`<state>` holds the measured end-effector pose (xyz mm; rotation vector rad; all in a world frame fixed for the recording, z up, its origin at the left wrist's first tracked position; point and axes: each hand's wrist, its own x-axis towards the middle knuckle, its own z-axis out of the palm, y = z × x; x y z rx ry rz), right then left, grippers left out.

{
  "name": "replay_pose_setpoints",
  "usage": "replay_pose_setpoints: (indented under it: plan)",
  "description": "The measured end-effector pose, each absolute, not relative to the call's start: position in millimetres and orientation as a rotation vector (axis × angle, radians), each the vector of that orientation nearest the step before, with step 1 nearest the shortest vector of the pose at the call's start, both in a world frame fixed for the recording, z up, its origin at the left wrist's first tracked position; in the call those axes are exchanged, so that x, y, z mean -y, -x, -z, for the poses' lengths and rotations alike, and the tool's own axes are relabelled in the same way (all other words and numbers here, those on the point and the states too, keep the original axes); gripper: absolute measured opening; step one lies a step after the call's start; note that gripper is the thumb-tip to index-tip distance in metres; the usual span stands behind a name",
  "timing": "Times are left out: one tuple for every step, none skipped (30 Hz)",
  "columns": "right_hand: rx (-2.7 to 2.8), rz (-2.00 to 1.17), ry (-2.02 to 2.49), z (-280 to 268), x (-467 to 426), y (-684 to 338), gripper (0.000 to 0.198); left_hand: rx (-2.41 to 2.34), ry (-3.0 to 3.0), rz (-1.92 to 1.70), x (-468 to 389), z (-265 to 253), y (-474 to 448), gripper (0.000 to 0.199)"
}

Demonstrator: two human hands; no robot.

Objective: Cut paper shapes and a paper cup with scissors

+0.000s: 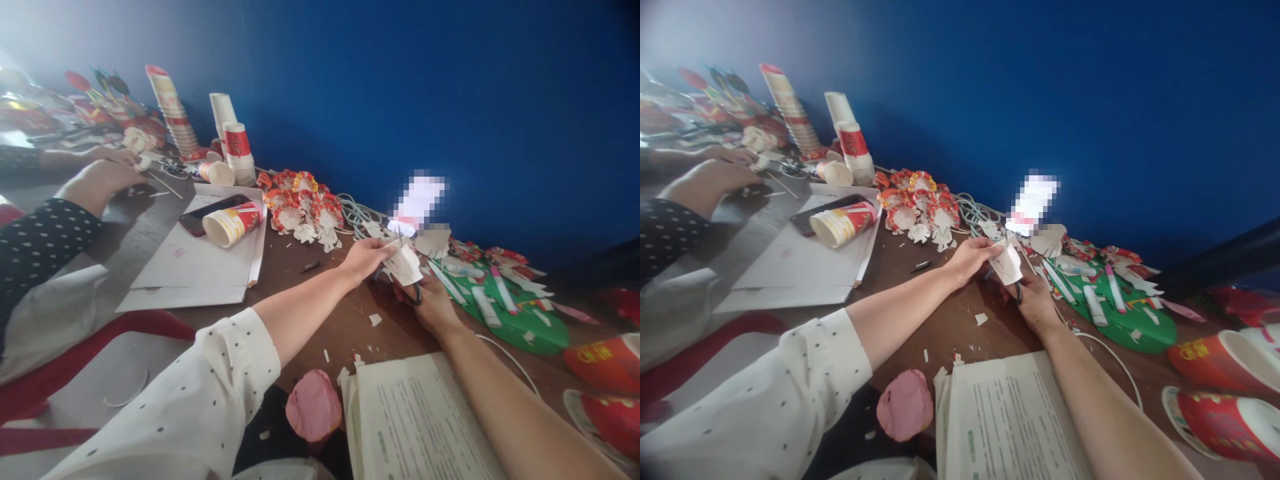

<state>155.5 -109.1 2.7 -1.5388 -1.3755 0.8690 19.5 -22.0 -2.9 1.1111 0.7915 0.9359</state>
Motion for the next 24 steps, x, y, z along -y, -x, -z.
replay_pose_setpoints:
  plan:
    - [1.375, -0.882, 1.535, -3.4, 109.3, -155.7, 0.033, -0.793, -1.118, -0.934, 21.6, 3.0, -19.3, 0.018]
    - [1.371, -0.897, 1.531, -4.0, 109.5, -156.0, 0.032, -0.796, -1.124, -0.931, 21.3, 2.7, -19.0, 0.018]
    - [1.368, -0.914, 1.527, -4.3, 109.6, -156.2, 0.032, -0.797, -1.131, -0.929, 21.3, 2.1, -18.6, 0.018]
    - [1.366, -0.929, 1.522, -4.4, 109.7, -156.6, 0.032, -0.799, -1.138, -0.928, 21.4, 1.3, -18.1, 0.019]
    - [1.370, -0.945, 1.516, -4.1, 109.7, -157.1, 0.032, -0.798, -1.148, -0.925, 21.7, 0.4, -17.7, 0.019]
    - [1.377, -0.952, 1.511, -3.6, 109.6, -157.7, 0.032, -0.794, -1.158, -0.918, 22.1, -0.5, -17.2, 0.020]
    - [1.387, -0.956, 1.508, -2.9, 109.5, -158.3, 0.032, -0.788, -1.167, -0.914, 22.5, -1.3, -16.8, 0.020]
    - [1.391, -0.952, 1.505, -2.2, 109.3, -158.8, 0.032, -0.782, -1.173, -0.909, 23.0, -2.1, -16.5, 0.020]
    - [1.390, -0.948, 1.505, -1.7, 109.1, -159.1, 0.033, -0.774, -1.176, -0.904, 23.3, -2.6, -16.2, 0.020]
    - [1.386, -0.944, 1.509, -1.5, 109.0, -159.2, 0.033, -0.768, -1.176, -0.898, 23.6, -2.9, -16.0, 0.021]
    - [1.379, -0.934, 1.514, -1.7, 108.9, -159.0, 0.033, -0.764, -1.175, -0.894, 23.7, -3.0, -15.8, 0.021]
    - [1.377, -0.924, 1.519, -2.2, 109.0, -158.6, 0.033, -0.762, -1.174, -0.891, 23.6, -2.9, -15.8, 0.022]
    - [1.382, -0.916, 1.522, -2.9, 109.0, -158.1, 0.032, -0.762, -1.175, -0.888, 23.4, -2.5, -15.8, 0.022]
    - [1.390, -0.902, 1.522, -3.6, 109.1, -157.7, 0.032, -0.761, -1.178, -0.886, 23.1, -1.9, -15.8, 0.022]
    - [1.399, -0.891, 1.522, -4.1, 109.2, -157.4, 0.031, -0.763, -1.181, -0.886, 22.8, -1.2, -15.9, 0.022]
    - [1.405, -0.881, 1.522, -4.1, 109.2, -157.4, 0.030, -0.767, -1.187, -0.888, 22.4, -0.5, -15.9, 0.022]
    - [1.409, -0.874, 1.520, -3.7, 109.1, -157.6, 0.030, -0.772, -1.194, -0.891, 22.2, 0.1, -16.0, 0.022]
    - [1.413, -0.867, 1.518, -2.8, 108.8, -158.0, 0.030, -0.776, -1.201, -0.894, 22.0, 0.5, -16.0, 0.022]
    - [1.414, -0.862, 1.515, -1.7, 108.5, -158.6, 0.030, -0.779, -1.207, -0.897, 22.0, 0.7, -16.0, 0.022]
    - [1.413, -0.861, 1.508, -0.5, 108.1, -159.1, 0.030, -0.781, -1.211, -0.899, 22.1, 0.7, -16.0, 0.022]
    - [1.412, -0.863, 1.499, 0.4, 107.7, -159.4, 0.030, -0.781, -1.211, -0.900, 22.3, 0.5, -16.0, 0.023]
    - [1.405, -0.868, 1.490, 0.9, 107.3, -159.3, 0.029, -0.778, -1.206, -0.900, 22.6, 0.2, -16.0, 0.023]
    - [1.394, -0.876, 1.482, 0.7, 107.2, -158.7, 0.029, -0.776, -1.199, -0.897, 22.9, -0.2, -16.1, 0.024]
    - [1.381, -0.884, 1.476, -0.2, 107.3, -157.6, 0.029, -0.776, -1.191, -0.893, 23.2, -0.6, -16.2, 0.025]
